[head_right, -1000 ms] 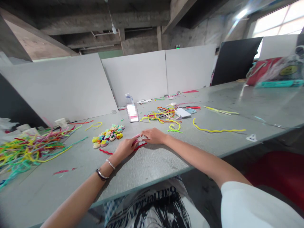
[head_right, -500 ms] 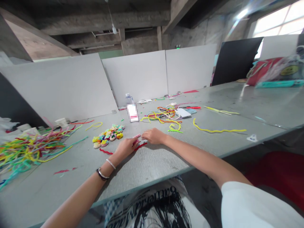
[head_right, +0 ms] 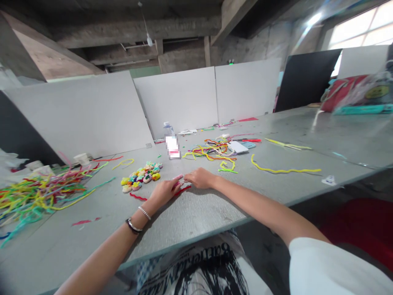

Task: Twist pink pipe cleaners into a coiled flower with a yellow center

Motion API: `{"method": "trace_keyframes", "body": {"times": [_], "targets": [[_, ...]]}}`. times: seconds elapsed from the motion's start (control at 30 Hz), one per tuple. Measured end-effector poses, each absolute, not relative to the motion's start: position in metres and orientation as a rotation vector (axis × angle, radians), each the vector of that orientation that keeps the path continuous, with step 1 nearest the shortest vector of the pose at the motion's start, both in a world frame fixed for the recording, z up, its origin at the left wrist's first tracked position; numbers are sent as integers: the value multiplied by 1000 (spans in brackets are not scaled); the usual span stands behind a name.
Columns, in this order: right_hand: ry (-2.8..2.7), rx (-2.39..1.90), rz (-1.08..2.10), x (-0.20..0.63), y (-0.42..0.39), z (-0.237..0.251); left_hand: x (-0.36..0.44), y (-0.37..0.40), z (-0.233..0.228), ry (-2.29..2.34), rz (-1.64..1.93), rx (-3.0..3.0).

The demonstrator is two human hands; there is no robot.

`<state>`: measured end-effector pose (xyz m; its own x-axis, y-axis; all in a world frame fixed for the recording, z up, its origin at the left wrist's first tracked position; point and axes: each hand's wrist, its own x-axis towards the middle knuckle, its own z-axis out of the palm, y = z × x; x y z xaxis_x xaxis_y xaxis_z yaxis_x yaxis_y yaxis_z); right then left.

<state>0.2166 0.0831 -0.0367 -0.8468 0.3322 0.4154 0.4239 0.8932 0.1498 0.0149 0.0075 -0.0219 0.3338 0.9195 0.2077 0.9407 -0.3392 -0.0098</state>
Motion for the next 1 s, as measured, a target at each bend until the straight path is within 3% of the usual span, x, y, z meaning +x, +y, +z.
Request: {"method": "trace_keyframes", "body": {"times": [0.7,1.0], "targets": [[-2615,-485,-418,226,104,-32,23,8,-19,-1701,-210,-2370],[-2563,-448,-609,231,120,-28,30,8,-20,-1757,-239,-2332]]}}
